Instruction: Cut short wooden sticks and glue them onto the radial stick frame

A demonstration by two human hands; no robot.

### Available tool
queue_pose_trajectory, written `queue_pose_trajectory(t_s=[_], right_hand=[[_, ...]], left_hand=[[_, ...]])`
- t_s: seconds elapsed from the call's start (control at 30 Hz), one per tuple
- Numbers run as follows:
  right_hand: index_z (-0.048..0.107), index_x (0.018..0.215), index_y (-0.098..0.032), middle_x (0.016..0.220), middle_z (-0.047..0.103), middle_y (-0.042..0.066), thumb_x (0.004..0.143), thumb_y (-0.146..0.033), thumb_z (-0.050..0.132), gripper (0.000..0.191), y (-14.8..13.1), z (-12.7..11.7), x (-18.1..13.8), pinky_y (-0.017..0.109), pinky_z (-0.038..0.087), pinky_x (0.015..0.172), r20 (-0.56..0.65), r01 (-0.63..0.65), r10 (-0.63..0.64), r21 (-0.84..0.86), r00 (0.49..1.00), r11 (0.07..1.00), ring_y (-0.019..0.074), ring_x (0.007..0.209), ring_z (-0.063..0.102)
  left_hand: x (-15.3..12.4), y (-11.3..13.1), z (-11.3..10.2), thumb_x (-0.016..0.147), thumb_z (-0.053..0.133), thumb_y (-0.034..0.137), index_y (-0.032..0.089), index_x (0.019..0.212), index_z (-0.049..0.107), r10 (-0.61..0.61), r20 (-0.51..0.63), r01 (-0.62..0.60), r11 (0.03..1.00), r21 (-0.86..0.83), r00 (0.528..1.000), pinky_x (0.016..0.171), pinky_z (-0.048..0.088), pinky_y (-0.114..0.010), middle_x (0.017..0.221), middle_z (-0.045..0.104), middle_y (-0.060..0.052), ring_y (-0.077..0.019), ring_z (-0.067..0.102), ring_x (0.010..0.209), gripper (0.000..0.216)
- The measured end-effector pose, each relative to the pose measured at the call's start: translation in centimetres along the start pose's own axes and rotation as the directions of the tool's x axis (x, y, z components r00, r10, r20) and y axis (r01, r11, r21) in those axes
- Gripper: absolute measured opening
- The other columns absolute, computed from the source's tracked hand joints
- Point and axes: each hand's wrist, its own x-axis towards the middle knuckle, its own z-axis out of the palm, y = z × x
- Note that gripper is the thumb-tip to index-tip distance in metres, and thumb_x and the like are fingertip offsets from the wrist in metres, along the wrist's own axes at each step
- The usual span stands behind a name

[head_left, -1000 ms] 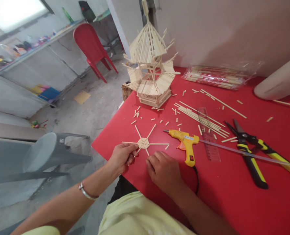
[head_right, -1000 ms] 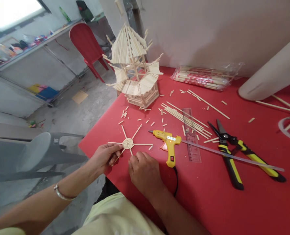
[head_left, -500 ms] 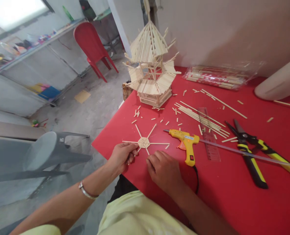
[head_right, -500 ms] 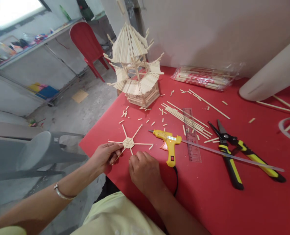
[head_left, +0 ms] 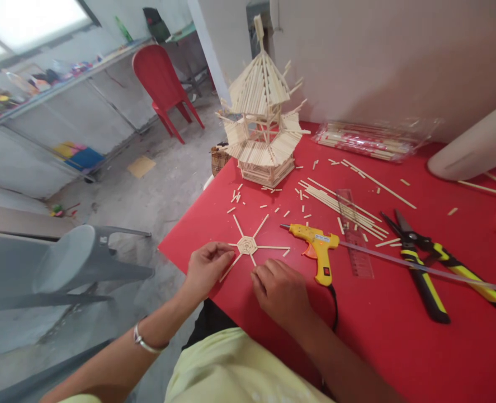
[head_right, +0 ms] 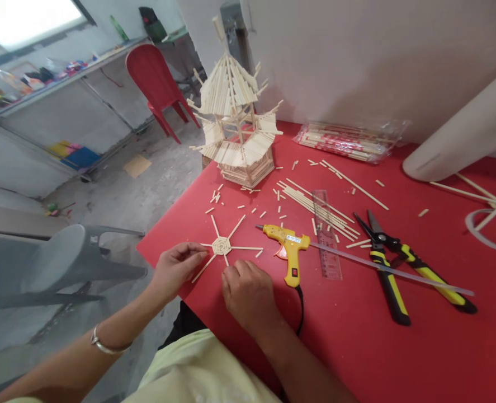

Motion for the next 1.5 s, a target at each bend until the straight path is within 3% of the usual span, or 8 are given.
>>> queue_pose_trajectory(t_s=[0.23, 0.43, 0.57, 0.7, 0.83, 1.13, 1.27, 1.5], right_hand=[[0.060, 0.074, -0.020, 0.072, 0.058, 0.002, 0.094, -0.023, 0.049, 0.023, 0.0, 0.1, -0.1, 0.031, 0.026, 0.066, -0.045, 0.020, -0.021, -0.028, 0.999, 0.999, 0.0153, 0.071, 0.050], [0.060, 0.072, -0.020, 0.069, 0.058, 0.001, 0.093, -0.021, 0.049, 0.023, 0.2, 0.6, 0.0, 0.031, 0.026, 0.065, -0.104, 0.044, -0.048, -0.037, 0.993, 0.998, 0.0148, 0.069, 0.050], [0.061, 0.073, -0.020, 0.070, 0.058, 0.001, 0.093, -0.022, 0.051, 0.022, 0.4, 0.8, -0.1, 0.032, 0.026, 0.064, -0.111, 0.057, -0.060, -0.030, 0.992, 0.998, 0.0151, 0.069, 0.051], [0.061, 0.073, -0.021, 0.070, 0.058, 0.001, 0.093, -0.024, 0.051, 0.023, 0.4, 0.8, -0.1, 0.032, 0.027, 0.064, -0.082, 0.049, -0.052, -0.042, 0.995, 0.998, 0.0147, 0.069, 0.051], [0.062, 0.074, -0.021, 0.071, 0.060, 0.001, 0.094, -0.024, 0.051, 0.023, 0.3, 0.6, -0.1, 0.030, 0.030, 0.065, -0.057, 0.043, -0.045, -0.039, 0.997, 0.998, 0.0142, 0.069, 0.053], [0.066, 0.084, -0.021, 0.076, 0.062, 0.001, 0.095, -0.024, 0.052, 0.018, -0.1, 0.5, -0.2, 0.026, 0.039, 0.070, -0.005, 0.013, -0.013, 0.001, 1.000, 1.000, 0.0141, 0.074, 0.057], [0.065, 0.096, -0.019, 0.081, 0.064, 0.002, 0.094, -0.020, 0.054, 0.011, -0.4, 0.2, -0.3, 0.025, 0.043, 0.073, -0.081, 0.004, -0.001, 0.043, 0.997, 0.999, 0.0137, 0.076, 0.059], [0.065, 0.103, -0.021, 0.086, 0.067, 0.003, 0.093, -0.017, 0.058, 0.013, -1.8, -1.3, -0.2, 0.024, 0.047, 0.077, -0.108, -0.025, 0.022, -0.027, 0.994, 0.999, 0.0136, 0.080, 0.062]], left_hand=[[0.4, 0.1, -0.7, 0.066, 0.078, 0.035, 0.018, 0.059, 0.055, 0.224, -0.011, -0.213, 0.939, 0.272, 0.975, 0.049, 0.029, -0.020, 0.051, 0.047, 0.006, -0.0076, 0.038, 0.048, 0.029], [0.3, 1.0, -1.1, 0.081, 0.063, 0.033, 0.018, 0.064, 0.062, 0.407, 0.120, -0.411, 0.773, 0.484, 0.906, 0.056, 0.034, -0.023, 0.059, 0.056, 0.002, -0.0116, 0.046, 0.057, 0.022], [0.6, 0.9, -1.6, 0.087, 0.052, 0.030, 0.019, 0.074, 0.062, 0.463, 0.173, -0.476, 0.692, 0.542, 0.870, 0.062, 0.038, -0.025, 0.071, 0.063, 0.000, -0.0139, 0.054, 0.065, 0.019], [0.6, 0.5, -1.7, 0.092, 0.044, 0.030, 0.020, 0.069, 0.047, 0.480, 0.101, -0.444, 0.685, 0.578, 0.872, 0.057, 0.033, -0.025, 0.060, 0.047, 0.004, -0.0121, 0.046, 0.057, 0.025], [0.9, -0.2, -1.6, 0.095, 0.042, 0.038, 0.021, 0.059, 0.032, 0.513, 0.115, -0.480, 0.668, 0.569, 0.850, 0.053, 0.028, -0.025, 0.053, 0.033, 0.006, -0.0101, 0.036, 0.050, 0.041], [2.2, -3.0, -1.9, 0.088, 0.058, 0.021, 0.021, 0.078, 0.070, 0.672, 0.154, -0.687, 0.686, 0.242, 0.725, 0.076, 0.051, -0.027, 0.083, 0.073, -0.004, -0.0154, 0.067, 0.079, 0.016], [2.4, -3.5, -2.2, 0.082, 0.064, 0.017, 0.020, 0.069, 0.066, 0.665, 0.098, -0.671, 0.724, 0.159, 0.741, 0.062, 0.048, -0.022, 0.075, 0.070, -0.001, -0.0116, 0.062, 0.065, 0.014], [2.4, -3.7, -2.5, 0.086, 0.061, 0.027, 0.020, 0.068, 0.048, 0.593, 0.060, -0.596, 0.795, 0.116, 0.803, 0.045, 0.032, -0.018, 0.052, 0.039, 0.009, -0.0064, 0.037, 0.045, 0.023]])
